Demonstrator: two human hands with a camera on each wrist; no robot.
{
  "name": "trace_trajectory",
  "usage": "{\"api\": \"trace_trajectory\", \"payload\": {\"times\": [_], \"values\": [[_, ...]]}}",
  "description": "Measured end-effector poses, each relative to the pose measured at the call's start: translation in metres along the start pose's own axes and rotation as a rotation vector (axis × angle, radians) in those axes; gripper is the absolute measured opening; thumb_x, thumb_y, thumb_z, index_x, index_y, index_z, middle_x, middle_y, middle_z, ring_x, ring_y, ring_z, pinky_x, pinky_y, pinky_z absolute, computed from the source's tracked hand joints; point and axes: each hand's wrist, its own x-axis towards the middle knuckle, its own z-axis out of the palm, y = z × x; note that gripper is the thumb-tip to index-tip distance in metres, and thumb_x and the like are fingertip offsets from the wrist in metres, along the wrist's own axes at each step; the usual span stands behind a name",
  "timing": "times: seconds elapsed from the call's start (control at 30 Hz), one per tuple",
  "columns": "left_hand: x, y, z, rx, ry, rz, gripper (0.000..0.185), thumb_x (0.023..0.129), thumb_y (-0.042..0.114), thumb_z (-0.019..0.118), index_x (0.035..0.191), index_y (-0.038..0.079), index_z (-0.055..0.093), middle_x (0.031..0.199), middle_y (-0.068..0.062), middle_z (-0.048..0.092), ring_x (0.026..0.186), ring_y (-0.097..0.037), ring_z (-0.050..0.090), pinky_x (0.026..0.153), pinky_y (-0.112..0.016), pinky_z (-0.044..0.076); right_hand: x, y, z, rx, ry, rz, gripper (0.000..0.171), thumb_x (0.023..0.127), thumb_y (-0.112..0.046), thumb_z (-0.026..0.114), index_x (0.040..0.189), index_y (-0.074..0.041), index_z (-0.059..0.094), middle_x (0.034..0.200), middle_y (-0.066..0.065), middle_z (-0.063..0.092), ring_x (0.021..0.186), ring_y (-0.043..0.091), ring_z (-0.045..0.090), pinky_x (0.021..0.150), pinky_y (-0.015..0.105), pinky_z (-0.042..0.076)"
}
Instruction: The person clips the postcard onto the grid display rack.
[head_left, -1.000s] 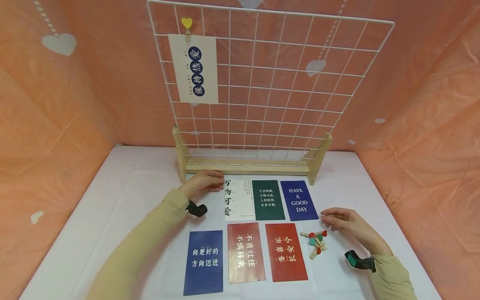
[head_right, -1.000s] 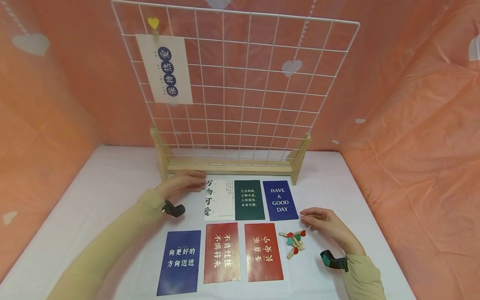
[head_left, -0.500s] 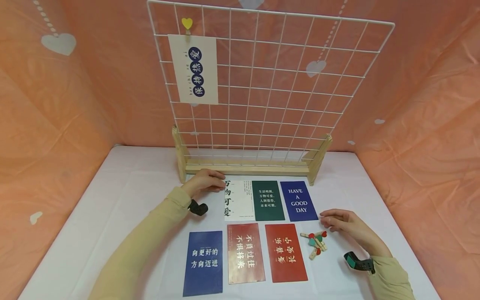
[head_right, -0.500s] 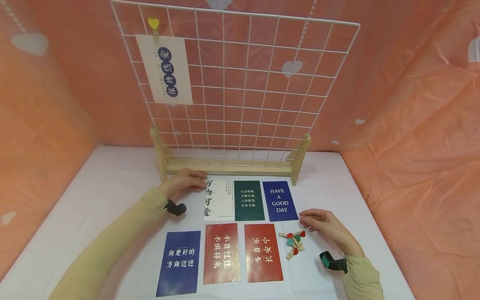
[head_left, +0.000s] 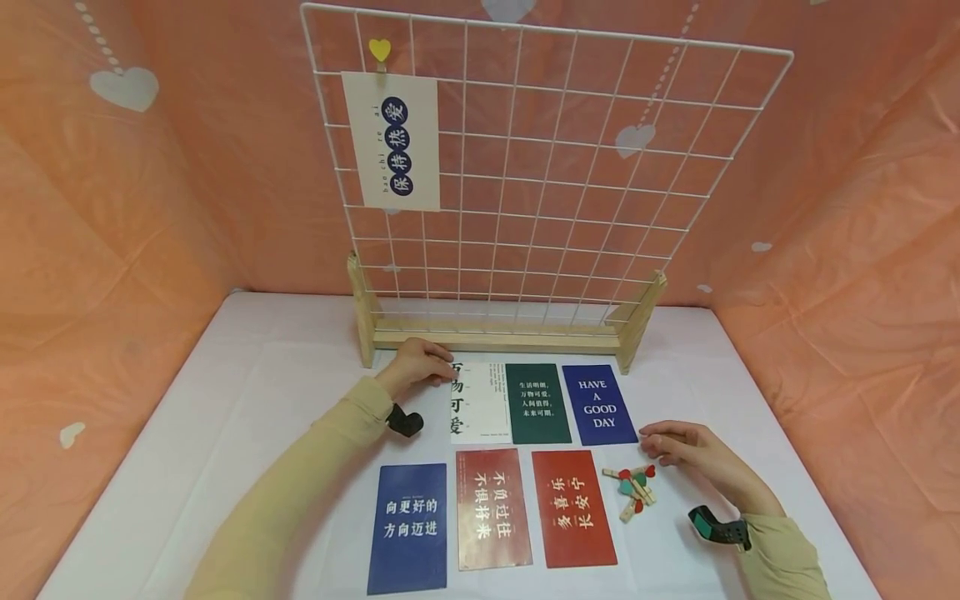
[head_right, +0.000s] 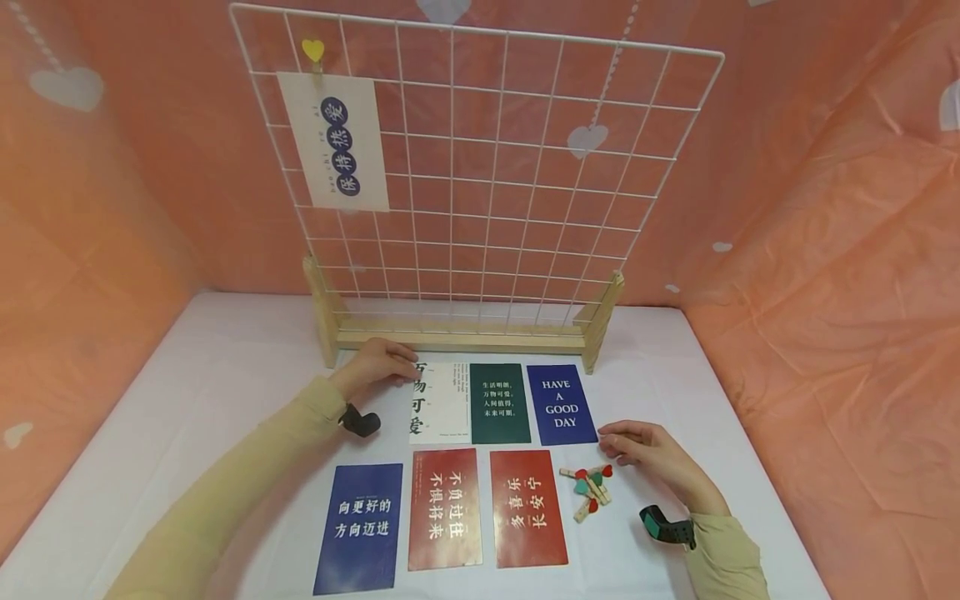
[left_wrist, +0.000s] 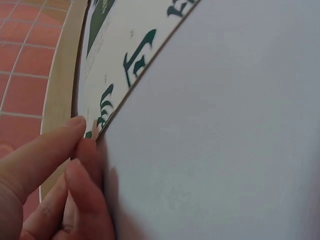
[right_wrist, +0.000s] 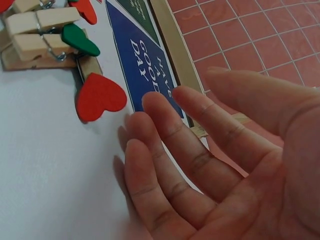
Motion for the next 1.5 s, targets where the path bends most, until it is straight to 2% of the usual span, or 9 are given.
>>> {"api": "trace_trajectory", "payload": {"times": [0.23,0.57,0.8,1.03,1.2,1.5], "values": [[-0.001,0.001,0.007,0.064,0.101,0.025,0.031,0.070,-0.001,0.083,0.097,-0.005,0.069,0.069,-0.008,0.066,0.050,-0.010,0.057,0.047,-0.020,0.050,-0.001,-0.001,0.001,-0.002,0.007,0.019,0.043,0.101,-0.022,0.051,0.128,0.010,0.050,0.114,0.019,0.063,0.098,0.017,0.062,0.084,0.027,0.053],[-0.002,-0.002,0.010,0.151,0.131,0.078,0.026,0.068,0.001,0.084,0.090,-0.003,0.070,0.068,-0.007,0.065,0.048,-0.009,0.054,0.045,-0.019,0.047,-0.003,-0.002,0.002,0.016,0.027,0.022,0.045,0.101,-0.023,0.051,0.129,0.012,0.049,0.111,0.016,0.065,0.097,0.015,0.062,0.082,0.027,0.053],[-0.001,-0.005,0.012,0.090,0.136,0.095,0.025,0.069,-0.005,0.082,0.090,-0.005,0.068,0.070,-0.007,0.064,0.048,-0.010,0.052,0.045,-0.019,0.047,-0.005,-0.003,0.001,0.005,0.010,-0.010,0.044,0.102,-0.021,0.048,0.129,0.014,0.047,0.113,0.022,0.062,0.097,0.015,0.062,0.081,0.028,0.053],[-0.001,-0.005,0.009,0.029,0.156,0.099,0.029,0.068,-0.008,0.081,0.093,-0.006,0.067,0.076,-0.007,0.068,0.058,-0.009,0.059,0.050,-0.019,0.048,-0.005,0.000,-0.001,0.000,0.021,0.033,0.045,0.101,-0.024,0.051,0.129,0.011,0.049,0.113,0.019,0.064,0.096,0.016,0.062,0.080,0.027,0.053],[-0.002,-0.005,0.004,0.023,0.137,0.115,0.031,0.069,-0.005,0.081,0.095,-0.005,0.066,0.078,-0.006,0.068,0.062,-0.010,0.060,0.053,-0.020,0.048,-0.008,0.001,-0.001,-0.012,0.014,0.046,0.045,0.100,-0.025,0.052,0.130,0.009,0.050,0.114,0.018,0.064,0.096,0.016,0.061,0.078,0.027,0.053],[-0.003,0.000,-0.008,-0.006,0.062,0.130,0.030,0.077,-0.002,0.077,0.102,-0.009,0.063,0.082,-0.007,0.069,0.072,-0.010,0.063,0.070,-0.023,0.054,-0.013,0.007,-0.005,0.003,-0.038,-0.013,0.038,0.100,-0.016,0.051,0.127,0.011,0.051,0.115,0.019,0.064,0.095,0.015,0.061,0.078,0.027,0.053]]}}
